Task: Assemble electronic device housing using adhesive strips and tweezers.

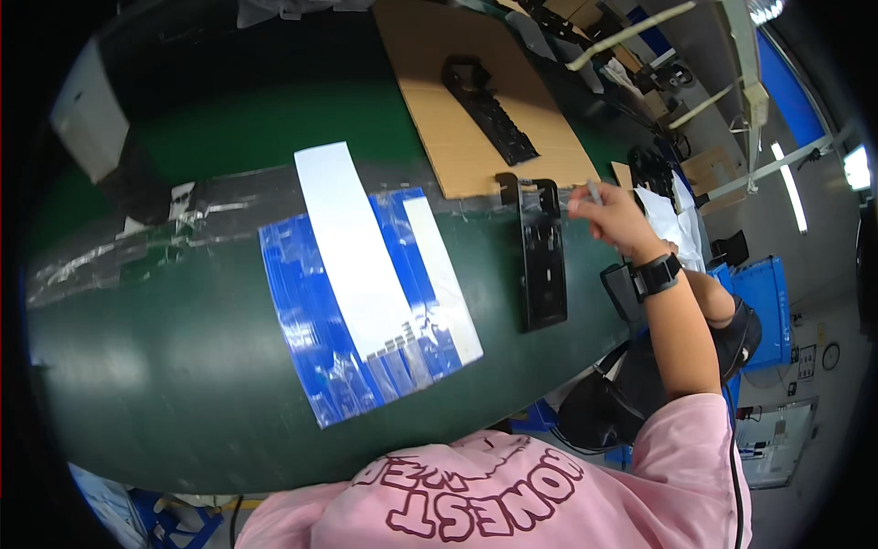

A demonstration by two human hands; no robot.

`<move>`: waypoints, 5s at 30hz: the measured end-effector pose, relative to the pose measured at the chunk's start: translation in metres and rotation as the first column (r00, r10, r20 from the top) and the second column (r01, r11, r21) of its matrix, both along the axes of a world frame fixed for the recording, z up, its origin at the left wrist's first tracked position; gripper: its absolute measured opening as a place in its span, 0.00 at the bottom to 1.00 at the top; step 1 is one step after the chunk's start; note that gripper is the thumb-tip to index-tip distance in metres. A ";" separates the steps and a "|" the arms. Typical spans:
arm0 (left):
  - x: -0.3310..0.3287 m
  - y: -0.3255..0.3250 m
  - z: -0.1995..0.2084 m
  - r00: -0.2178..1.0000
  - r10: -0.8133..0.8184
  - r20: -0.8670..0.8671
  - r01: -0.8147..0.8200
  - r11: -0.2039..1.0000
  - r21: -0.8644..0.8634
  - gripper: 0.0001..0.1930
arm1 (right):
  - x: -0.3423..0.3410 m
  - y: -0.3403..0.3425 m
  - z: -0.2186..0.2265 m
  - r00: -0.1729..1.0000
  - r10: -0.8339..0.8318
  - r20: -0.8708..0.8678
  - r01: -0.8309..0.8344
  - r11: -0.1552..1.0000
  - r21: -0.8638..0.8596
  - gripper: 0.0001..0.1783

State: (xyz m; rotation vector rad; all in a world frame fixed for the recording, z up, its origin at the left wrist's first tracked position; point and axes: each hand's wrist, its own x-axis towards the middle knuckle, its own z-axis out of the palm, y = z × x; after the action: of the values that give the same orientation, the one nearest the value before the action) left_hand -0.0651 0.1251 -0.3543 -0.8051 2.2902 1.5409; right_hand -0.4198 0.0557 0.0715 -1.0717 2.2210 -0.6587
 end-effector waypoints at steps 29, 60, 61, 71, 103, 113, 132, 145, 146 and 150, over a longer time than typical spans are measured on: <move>0.027 0.102 0.010 0.961 -0.070 -0.267 -0.078 0.858 -0.507 0.14 | 0.190 0.133 0.047 0.151 0.823 0.548 -0.204 0.569 -0.797 0.11; 0.052 0.025 0.311 0.969 -0.200 0.143 0.213 0.974 -0.083 0.14 | 0.139 0.135 -0.128 0.963 0.187 0.193 0.084 0.471 -0.878 0.09; 0.056 0.024 0.325 0.968 -0.222 0.116 0.227 0.974 -0.028 0.14 | 0.141 0.137 -0.121 0.949 0.202 0.240 0.117 0.482 -0.869 0.09; -0.018 -0.069 0.451 0.939 -0.025 -0.344 -0.083 0.952 -0.295 0.10 | 0.117 0.136 -0.113 0.682 0.343 0.646 0.330 0.645 -0.690 0.13; -0.108 -0.289 0.417 0.463 0.686 -0.562 -0.478 0.727 0.493 0.07 | 0.114 0.151 -0.118 0.555 0.488 0.674 0.339 0.607 -0.719 0.20; 0.020 -0.158 0.401 0.242 0.859 -0.451 -0.284 0.507 0.814 0.16 | 0.167 0.096 -0.065 0.690 0.376 0.619 0.230 0.696 -0.680 0.12; 0.042 -0.132 0.385 -0.075 0.889 -0.453 -0.509 0.356 0.784 0.21 | 0.178 0.025 -0.082 0.559 0.260 0.787 0.299 0.822 -0.484 0.08; 0.036 -0.133 0.373 0.033 0.939 -0.342 -0.414 0.324 0.851 0.21 | 0.185 0.025 -0.090 0.663 0.220 0.715 0.270 0.821 -0.503 0.09; 0.036 -0.133 0.373 0.037 0.940 -0.339 -0.416 0.323 0.850 0.21 | 0.185 0.025 -0.090 0.662 0.216 0.718 0.274 0.822 -0.500 0.09; 0.035 -0.132 0.373 0.041 0.942 -0.334 -0.424 0.320 0.847 0.21 | 0.186 0.025 -0.090 0.677 0.208 0.706 0.265 0.826 -0.498 0.09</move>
State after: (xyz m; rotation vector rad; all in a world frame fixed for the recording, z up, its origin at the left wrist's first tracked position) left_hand -0.0306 -0.0071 0.0185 -1.4335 1.3951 3.6125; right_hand -0.2339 0.0810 -0.0187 -0.7888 1.3257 -1.5373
